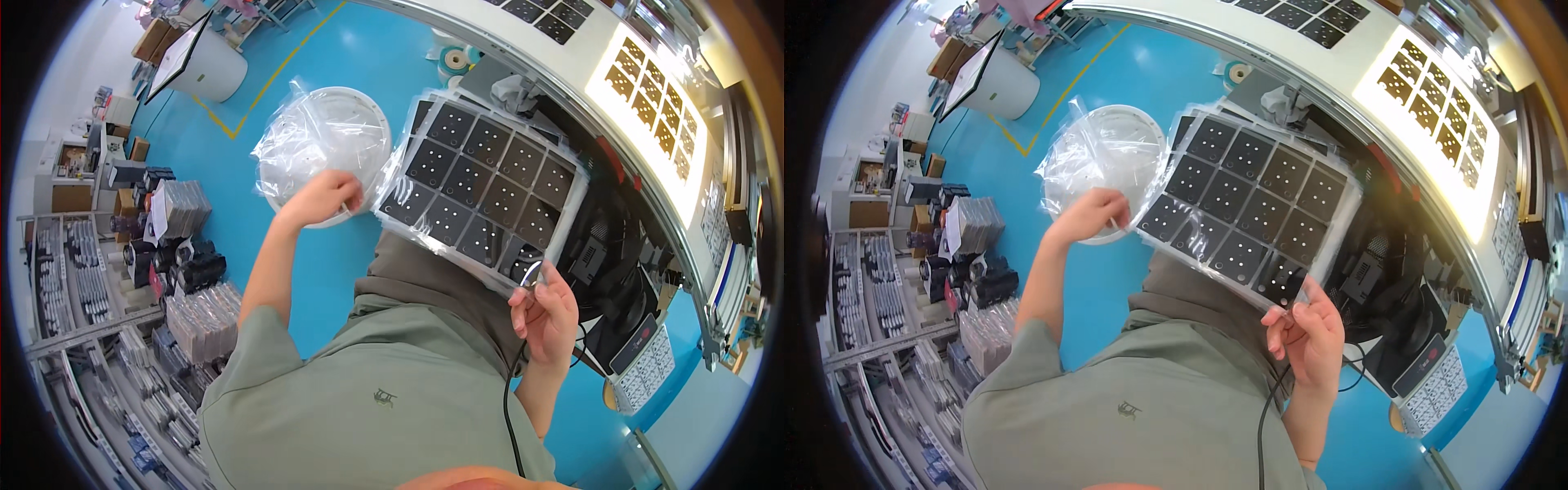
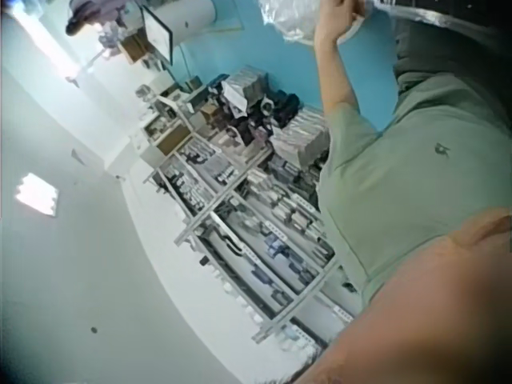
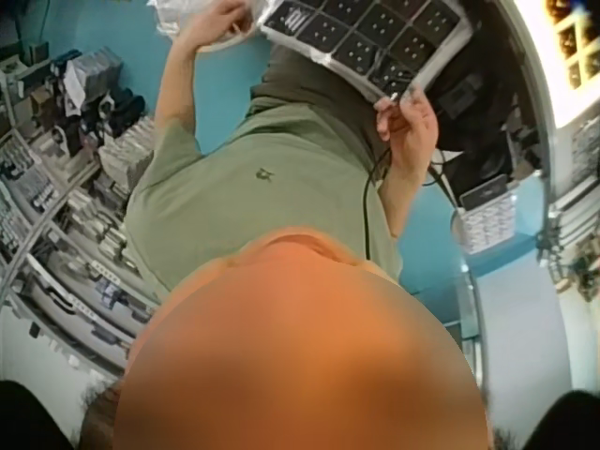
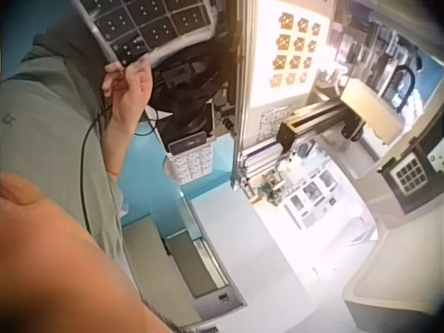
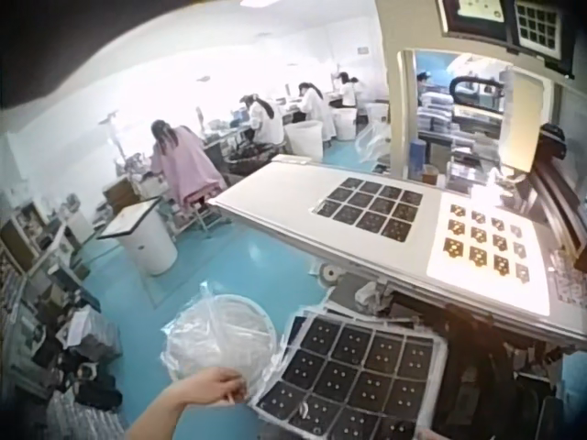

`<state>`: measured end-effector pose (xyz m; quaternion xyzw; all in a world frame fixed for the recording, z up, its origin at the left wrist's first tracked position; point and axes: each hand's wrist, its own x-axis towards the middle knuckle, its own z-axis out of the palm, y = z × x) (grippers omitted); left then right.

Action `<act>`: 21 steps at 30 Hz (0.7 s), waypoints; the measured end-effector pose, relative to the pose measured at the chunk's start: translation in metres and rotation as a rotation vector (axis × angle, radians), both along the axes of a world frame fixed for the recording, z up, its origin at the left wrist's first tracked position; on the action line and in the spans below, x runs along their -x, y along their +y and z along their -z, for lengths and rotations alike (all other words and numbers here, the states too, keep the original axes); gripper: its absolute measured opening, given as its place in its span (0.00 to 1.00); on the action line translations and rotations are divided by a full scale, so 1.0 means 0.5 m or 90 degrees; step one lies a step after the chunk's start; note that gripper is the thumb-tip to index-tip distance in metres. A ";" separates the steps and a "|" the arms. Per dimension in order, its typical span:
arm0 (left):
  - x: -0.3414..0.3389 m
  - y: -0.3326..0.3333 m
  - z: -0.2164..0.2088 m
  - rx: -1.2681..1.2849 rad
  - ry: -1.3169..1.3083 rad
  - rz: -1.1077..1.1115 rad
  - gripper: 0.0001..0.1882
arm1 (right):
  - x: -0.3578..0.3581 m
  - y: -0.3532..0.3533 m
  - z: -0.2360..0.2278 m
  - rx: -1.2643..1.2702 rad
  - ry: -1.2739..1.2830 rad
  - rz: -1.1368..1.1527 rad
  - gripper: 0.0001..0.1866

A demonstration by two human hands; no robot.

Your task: Testing small solar panels by removing protective film, placing them under a light box, and using a testing probe.

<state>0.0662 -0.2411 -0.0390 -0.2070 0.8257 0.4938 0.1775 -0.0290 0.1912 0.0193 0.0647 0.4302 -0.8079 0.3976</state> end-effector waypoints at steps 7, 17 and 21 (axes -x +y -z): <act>-0.047 0.134 -0.088 -0.690 0.035 -0.035 0.21 | -0.008 0.001 0.004 0.034 0.009 -0.050 0.27; -0.035 0.215 -0.064 -0.831 0.237 -0.340 0.18 | -0.034 0.012 0.014 -0.075 0.072 -0.171 0.29; 0.013 0.221 -0.171 -0.687 0.376 -0.404 0.20 | -0.022 0.011 0.005 -0.100 0.124 -0.238 0.29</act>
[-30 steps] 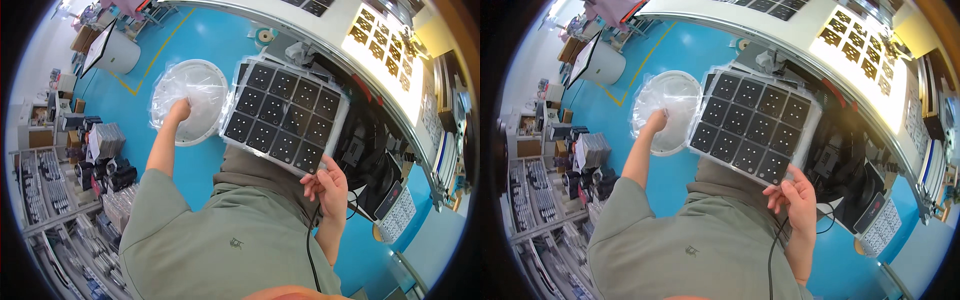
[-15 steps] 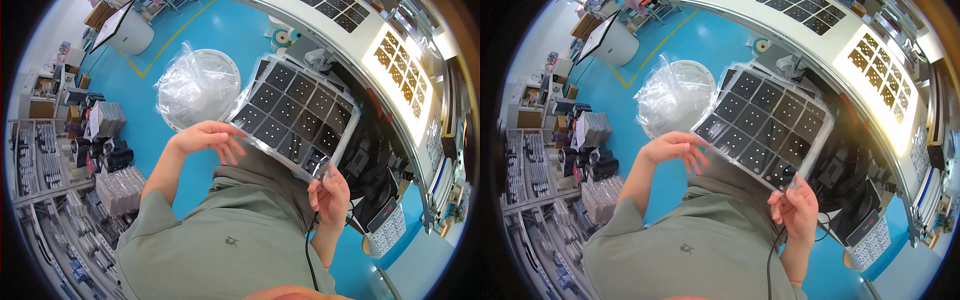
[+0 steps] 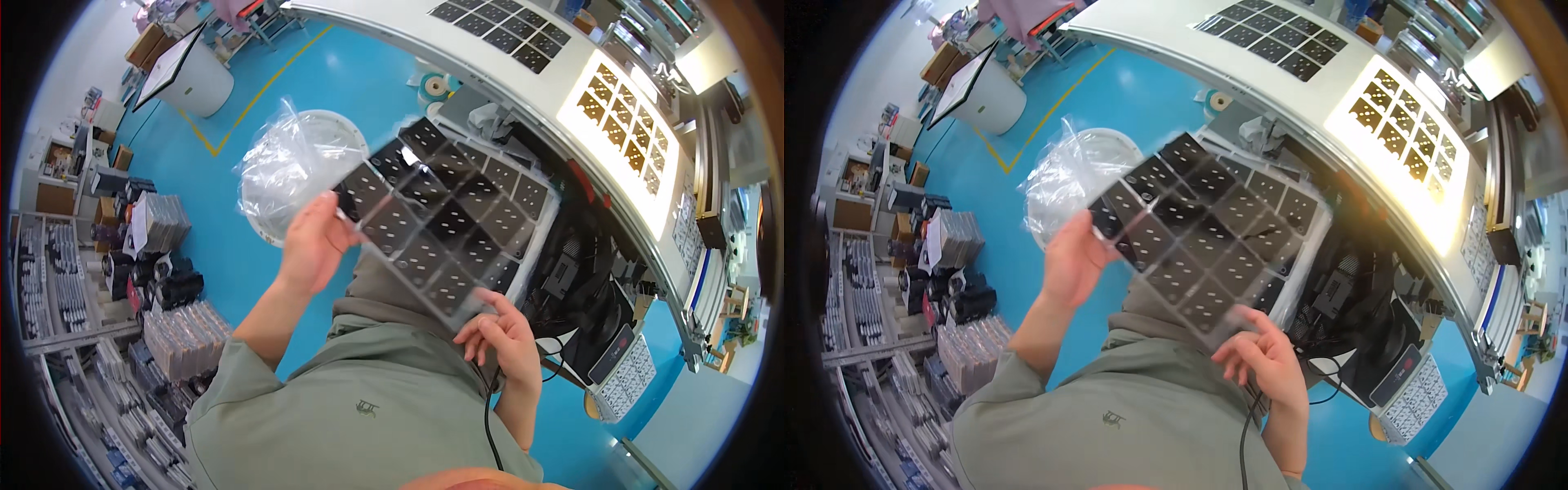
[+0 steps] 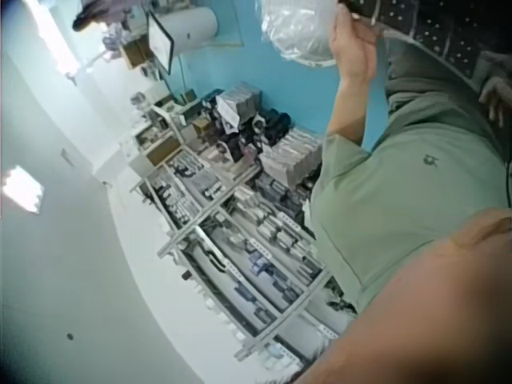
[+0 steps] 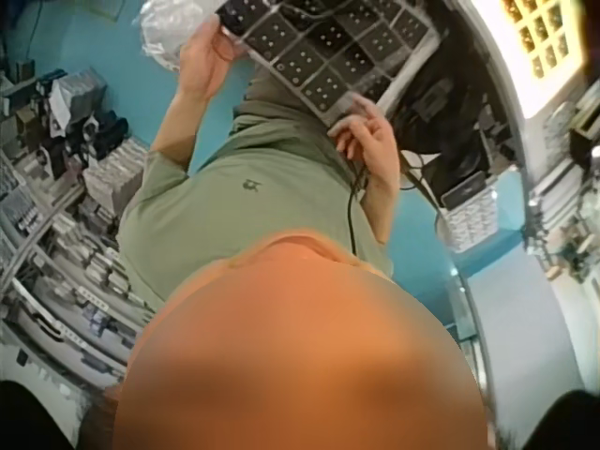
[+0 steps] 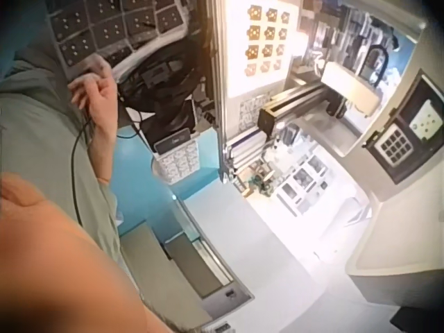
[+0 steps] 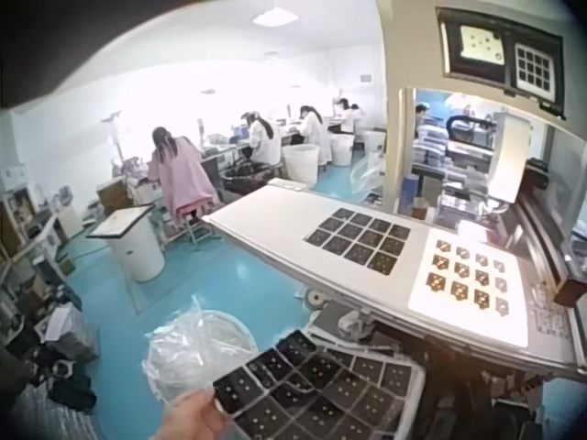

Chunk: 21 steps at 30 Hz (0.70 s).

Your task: Testing small solar panels by removing protective film, placing them under a light box, and using a testing probe.

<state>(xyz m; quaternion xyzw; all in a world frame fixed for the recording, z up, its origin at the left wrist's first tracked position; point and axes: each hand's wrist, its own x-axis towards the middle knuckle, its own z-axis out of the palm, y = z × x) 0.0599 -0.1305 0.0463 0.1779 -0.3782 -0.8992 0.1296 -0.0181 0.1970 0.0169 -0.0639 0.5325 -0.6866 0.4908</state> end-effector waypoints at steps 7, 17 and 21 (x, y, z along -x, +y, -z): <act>0.067 -0.188 -0.143 0.215 0.103 -0.228 0.24 | 0.032 0.011 -0.033 -0.055 0.084 0.015 0.23; 0.320 -0.445 -0.339 0.431 0.224 -0.252 0.23 | 0.055 -0.001 -0.032 -0.135 0.107 0.023 0.19; 0.467 -0.539 -0.400 0.359 0.252 -0.292 0.22 | 0.059 -0.013 -0.037 -0.167 0.105 0.000 0.19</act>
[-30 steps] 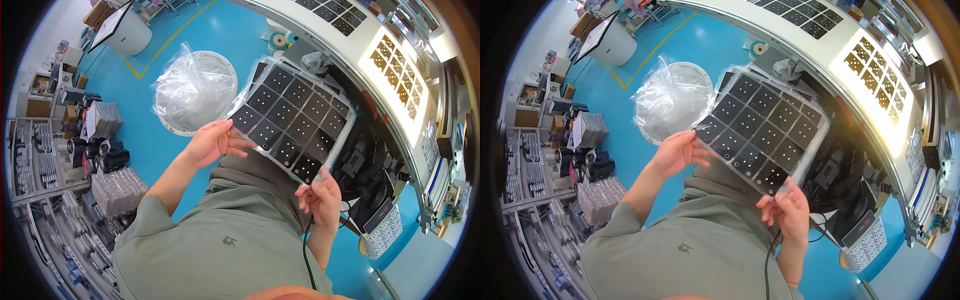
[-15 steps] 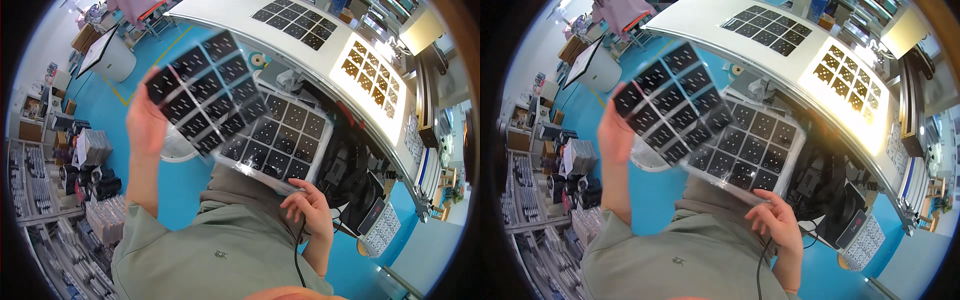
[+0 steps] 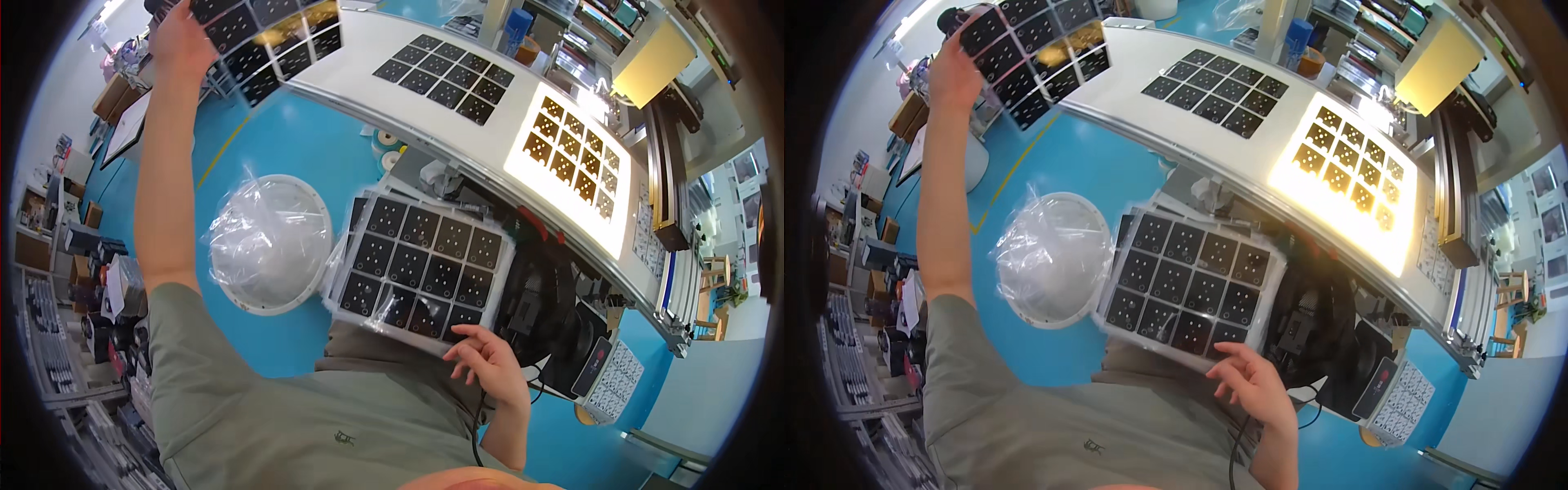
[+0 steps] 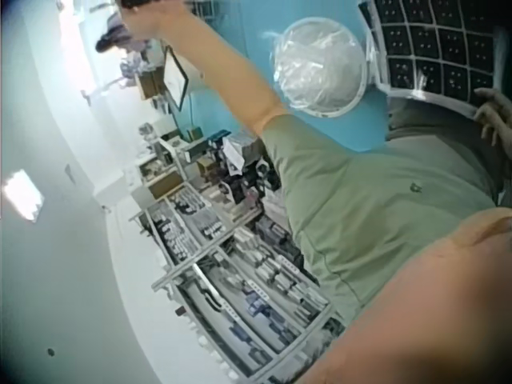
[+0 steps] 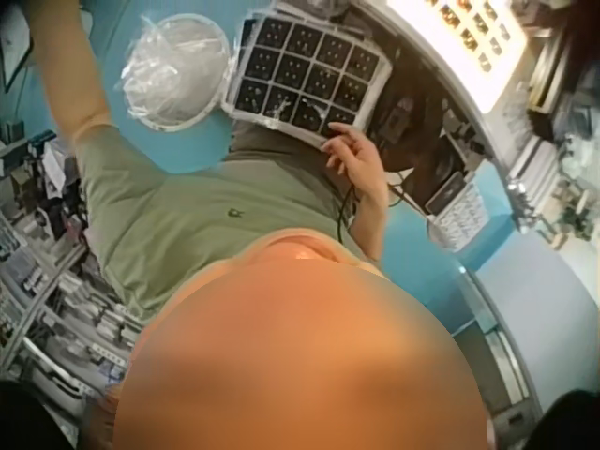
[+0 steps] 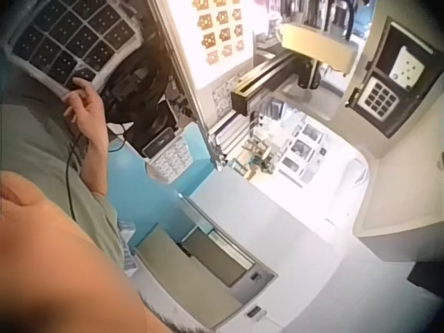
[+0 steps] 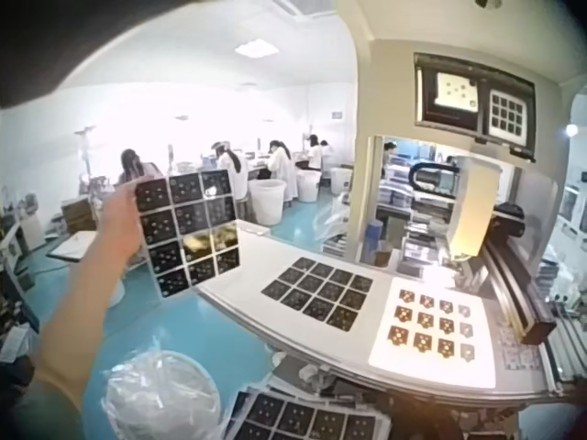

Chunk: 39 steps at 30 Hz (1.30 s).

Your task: Testing small solar panels by removing protective film, placing them under a light box, and using a testing probe.

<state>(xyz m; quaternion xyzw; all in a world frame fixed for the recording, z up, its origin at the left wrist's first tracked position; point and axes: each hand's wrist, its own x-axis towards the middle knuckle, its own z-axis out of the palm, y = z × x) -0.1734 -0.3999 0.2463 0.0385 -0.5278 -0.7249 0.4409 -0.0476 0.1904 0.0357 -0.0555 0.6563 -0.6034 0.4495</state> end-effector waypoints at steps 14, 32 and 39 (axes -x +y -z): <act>0.471 -0.290 0.455 -0.509 -0.149 -0.170 0.14 | 0.029 -0.023 -0.022 -0.087 -0.077 0.035 0.18; 0.402 -0.305 0.454 0.108 -0.386 -0.537 0.24 | 0.048 -0.028 -0.018 -0.087 -0.109 -0.007 0.16; 0.254 -0.104 0.411 0.743 -0.885 -0.262 0.56 | 0.044 -0.022 -0.023 -0.094 -0.119 -0.010 0.17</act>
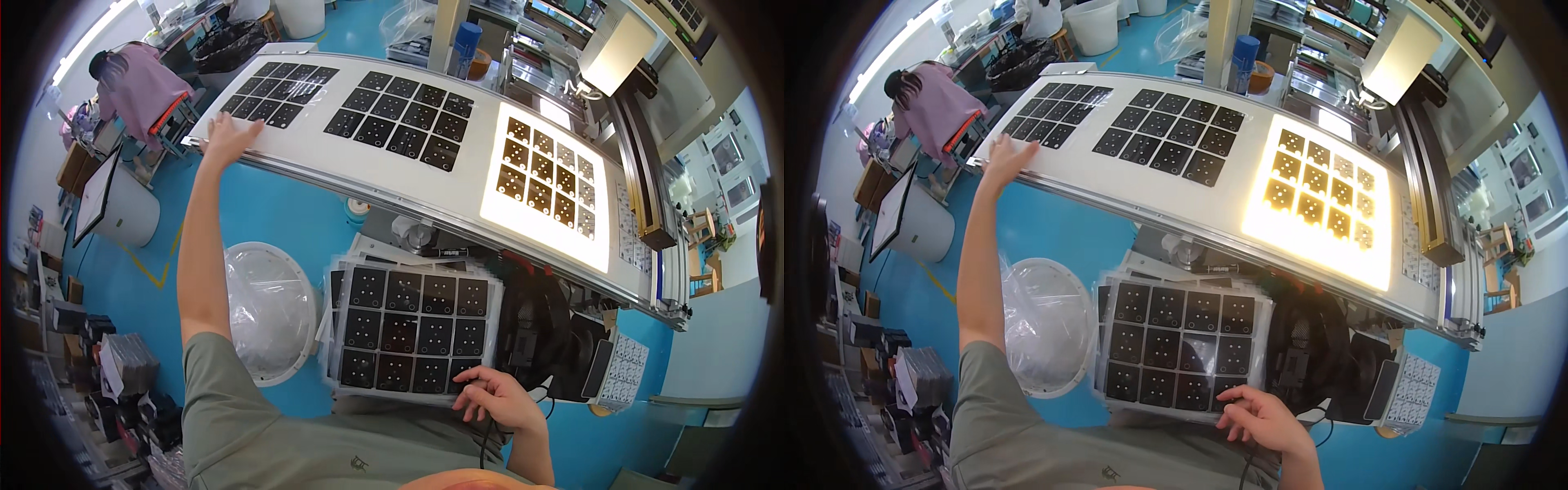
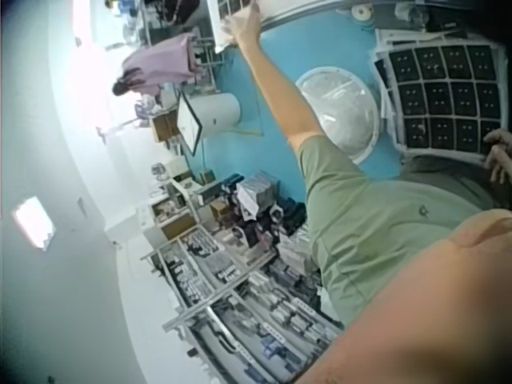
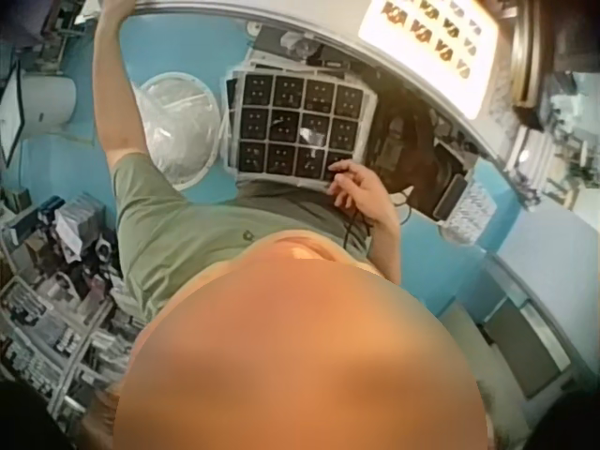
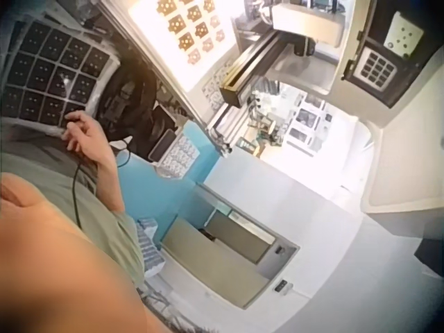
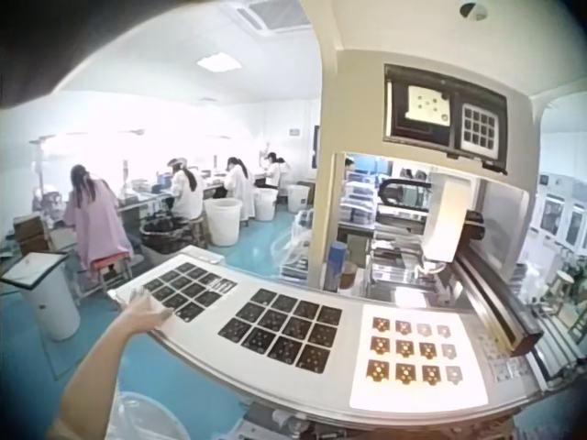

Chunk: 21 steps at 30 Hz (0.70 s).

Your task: Testing small solar panels by removing protective film, placing them under a light box, and using a testing probe.

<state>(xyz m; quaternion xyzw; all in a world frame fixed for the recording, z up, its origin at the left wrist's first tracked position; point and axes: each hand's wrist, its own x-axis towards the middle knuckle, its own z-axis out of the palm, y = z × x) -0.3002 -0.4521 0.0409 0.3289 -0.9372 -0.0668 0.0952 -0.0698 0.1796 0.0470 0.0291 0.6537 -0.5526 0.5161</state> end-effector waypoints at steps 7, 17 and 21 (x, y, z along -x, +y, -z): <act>-0.030 0.061 -0.017 0.001 -0.046 0.006 0.58 | -0.002 0.003 0.003 0.016 0.013 -0.010 0.18; -0.006 0.095 -0.007 0.026 -0.038 -0.009 0.57 | -0.010 0.013 -0.021 0.038 0.042 0.035 0.16; -0.019 0.096 -0.018 0.041 -0.044 -0.010 0.57 | 0.007 0.081 -0.056 0.080 0.152 0.115 0.15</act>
